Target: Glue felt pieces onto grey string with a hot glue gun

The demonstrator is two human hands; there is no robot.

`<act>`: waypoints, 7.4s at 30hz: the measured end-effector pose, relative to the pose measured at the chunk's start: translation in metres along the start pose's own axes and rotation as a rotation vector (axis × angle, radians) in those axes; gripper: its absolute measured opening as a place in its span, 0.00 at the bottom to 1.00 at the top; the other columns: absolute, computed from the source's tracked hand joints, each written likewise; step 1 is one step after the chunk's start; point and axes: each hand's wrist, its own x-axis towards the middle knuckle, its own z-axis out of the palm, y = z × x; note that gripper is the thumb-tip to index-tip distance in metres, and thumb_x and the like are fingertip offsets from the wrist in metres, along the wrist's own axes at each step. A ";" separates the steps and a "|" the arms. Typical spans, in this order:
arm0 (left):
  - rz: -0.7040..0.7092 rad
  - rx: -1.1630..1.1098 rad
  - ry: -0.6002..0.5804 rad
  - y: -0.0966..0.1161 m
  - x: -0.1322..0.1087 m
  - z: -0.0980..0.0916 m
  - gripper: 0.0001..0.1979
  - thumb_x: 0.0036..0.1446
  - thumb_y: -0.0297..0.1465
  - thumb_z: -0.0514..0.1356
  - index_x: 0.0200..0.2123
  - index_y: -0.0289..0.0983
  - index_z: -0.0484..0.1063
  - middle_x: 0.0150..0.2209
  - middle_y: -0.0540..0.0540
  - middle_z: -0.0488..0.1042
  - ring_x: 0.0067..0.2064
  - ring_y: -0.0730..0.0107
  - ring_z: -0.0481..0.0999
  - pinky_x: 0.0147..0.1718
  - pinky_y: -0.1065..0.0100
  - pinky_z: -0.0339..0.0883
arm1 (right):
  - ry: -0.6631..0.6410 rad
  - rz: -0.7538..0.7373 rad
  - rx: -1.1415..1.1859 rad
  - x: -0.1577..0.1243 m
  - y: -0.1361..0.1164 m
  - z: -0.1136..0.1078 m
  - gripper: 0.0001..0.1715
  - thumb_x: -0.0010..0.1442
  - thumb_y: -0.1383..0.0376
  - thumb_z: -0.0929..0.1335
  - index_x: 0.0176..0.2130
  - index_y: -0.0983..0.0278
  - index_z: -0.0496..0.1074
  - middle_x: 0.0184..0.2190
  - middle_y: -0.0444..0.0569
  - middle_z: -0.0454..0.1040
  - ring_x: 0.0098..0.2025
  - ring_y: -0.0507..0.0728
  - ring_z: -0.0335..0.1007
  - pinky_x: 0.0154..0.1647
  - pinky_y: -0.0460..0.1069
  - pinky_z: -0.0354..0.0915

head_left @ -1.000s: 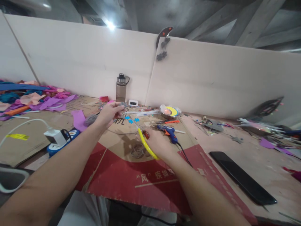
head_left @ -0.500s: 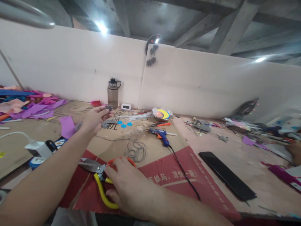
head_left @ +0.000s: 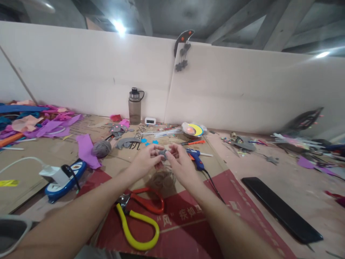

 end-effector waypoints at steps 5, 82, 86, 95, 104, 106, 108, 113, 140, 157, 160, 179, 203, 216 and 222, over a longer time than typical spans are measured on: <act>-0.059 -0.006 -0.042 -0.004 -0.001 0.007 0.16 0.48 0.33 0.63 0.39 0.36 0.62 0.19 0.51 0.72 0.20 0.71 0.72 0.21 0.71 0.66 | -0.208 0.114 0.159 0.008 0.017 0.005 0.14 0.56 0.57 0.62 0.33 0.65 0.70 0.29 0.46 0.70 0.30 0.51 0.64 0.30 0.46 0.62; 0.147 -0.243 0.330 0.017 0.008 -0.031 0.11 0.44 0.31 0.65 0.31 0.34 0.67 0.24 0.49 0.73 0.24 0.76 0.71 0.24 0.74 0.62 | -0.776 -0.265 -0.281 -0.054 -0.054 0.009 0.16 0.51 0.57 0.70 0.38 0.63 0.70 0.36 0.49 0.73 0.37 0.55 0.67 0.34 0.48 0.62; 0.145 -0.279 0.341 0.021 0.008 -0.034 0.12 0.44 0.30 0.65 0.32 0.34 0.68 0.28 0.48 0.75 0.28 0.74 0.74 0.29 0.72 0.66 | -0.838 -0.543 -0.711 -0.070 -0.062 0.023 0.18 0.52 0.59 0.70 0.39 0.68 0.70 0.38 0.57 0.71 0.39 0.61 0.66 0.37 0.53 0.63; 0.295 -0.430 0.487 0.061 0.000 -0.070 0.08 0.41 0.25 0.66 0.27 0.34 0.70 0.24 0.51 0.72 0.20 0.83 0.65 0.17 0.80 0.55 | -0.738 -0.070 -0.322 -0.069 -0.059 0.021 0.26 0.43 0.72 0.65 0.45 0.64 0.65 0.32 0.49 0.72 0.29 0.54 0.67 0.26 0.45 0.60; 0.233 -0.468 0.429 0.057 0.001 -0.077 0.06 0.44 0.27 0.63 0.28 0.32 0.70 0.25 0.48 0.72 0.22 0.81 0.68 0.17 0.80 0.58 | -0.278 0.031 0.384 -0.043 -0.041 0.022 0.36 0.45 0.68 0.67 0.54 0.57 0.58 0.34 0.46 0.67 0.31 0.53 0.65 0.26 0.46 0.63; 0.183 -0.442 0.361 0.052 0.002 -0.070 0.07 0.44 0.27 0.64 0.29 0.32 0.70 0.27 0.48 0.72 0.23 0.82 0.68 0.18 0.80 0.59 | -0.216 0.042 0.422 -0.038 -0.038 0.017 0.35 0.46 0.68 0.66 0.53 0.56 0.56 0.35 0.45 0.65 0.31 0.52 0.64 0.27 0.45 0.62; 0.165 -0.431 0.303 0.048 0.002 -0.067 0.08 0.44 0.27 0.65 0.29 0.32 0.70 0.27 0.47 0.72 0.23 0.82 0.67 0.19 0.80 0.59 | -0.176 0.040 0.378 -0.031 -0.037 0.010 0.28 0.50 0.67 0.65 0.51 0.56 0.57 0.31 0.42 0.63 0.28 0.50 0.61 0.26 0.45 0.61; 0.140 -0.453 0.255 0.047 0.002 -0.062 0.09 0.43 0.27 0.66 0.27 0.32 0.68 0.25 0.49 0.70 0.22 0.83 0.65 0.19 0.80 0.58 | -0.182 -0.153 -0.163 -0.013 -0.038 -0.008 0.12 0.57 0.62 0.63 0.42 0.59 0.66 0.27 0.43 0.64 0.27 0.52 0.59 0.29 0.47 0.57; 0.134 -0.406 0.227 0.036 0.003 -0.047 0.09 0.44 0.25 0.64 0.26 0.33 0.64 0.21 0.53 0.64 0.21 0.84 0.62 0.18 0.79 0.50 | -0.116 -0.312 -0.994 -0.010 -0.012 -0.015 0.19 0.60 0.63 0.59 0.51 0.57 0.65 0.33 0.50 0.70 0.33 0.57 0.68 0.27 0.48 0.49; 0.115 -0.393 0.230 0.039 0.003 -0.050 0.10 0.45 0.24 0.64 0.24 0.34 0.64 0.19 0.52 0.65 0.20 0.82 0.62 0.16 0.80 0.52 | -0.038 -0.371 -1.044 -0.008 -0.009 -0.017 0.16 0.60 0.63 0.60 0.48 0.57 0.67 0.30 0.48 0.71 0.30 0.54 0.65 0.25 0.48 0.42; 0.102 -0.405 0.239 0.038 0.004 -0.051 0.10 0.44 0.24 0.65 0.24 0.34 0.63 0.20 0.52 0.66 0.20 0.82 0.63 0.16 0.80 0.53 | -0.051 -0.371 -1.050 -0.007 -0.008 -0.017 0.16 0.59 0.63 0.60 0.48 0.58 0.67 0.30 0.48 0.70 0.30 0.54 0.65 0.25 0.48 0.41; 0.058 -0.459 0.225 0.038 0.005 -0.052 0.11 0.43 0.23 0.66 0.25 0.33 0.63 0.20 0.53 0.65 0.20 0.83 0.63 0.16 0.81 0.54 | -0.073 -0.402 -1.009 -0.007 -0.008 -0.019 0.17 0.58 0.66 0.61 0.48 0.59 0.67 0.30 0.47 0.72 0.30 0.54 0.66 0.25 0.48 0.46; 0.060 -0.416 0.251 0.038 0.005 -0.055 0.10 0.42 0.25 0.65 0.26 0.33 0.65 0.23 0.51 0.68 0.20 0.84 0.61 0.16 0.80 0.50 | -0.123 -0.246 -0.268 0.003 -0.003 -0.017 0.15 0.56 0.62 0.64 0.44 0.63 0.68 0.36 0.49 0.71 0.35 0.54 0.65 0.39 0.49 0.62; -0.114 -0.202 0.068 0.012 -0.005 -0.001 0.11 0.42 0.29 0.66 0.29 0.35 0.67 0.20 0.54 0.65 0.17 0.82 0.62 0.16 0.77 0.51 | 0.025 -0.031 0.456 -0.005 -0.010 -0.004 0.27 0.49 0.63 0.71 0.48 0.58 0.59 0.32 0.44 0.70 0.34 0.52 0.68 0.41 0.51 0.66; -0.107 -0.190 0.056 0.001 -0.004 0.003 0.10 0.42 0.28 0.66 0.27 0.35 0.67 0.21 0.54 0.66 0.18 0.82 0.63 0.17 0.76 0.55 | -0.011 -0.018 0.472 -0.001 -0.003 -0.001 0.27 0.47 0.62 0.71 0.45 0.60 0.60 0.29 0.42 0.66 0.30 0.51 0.66 0.36 0.48 0.67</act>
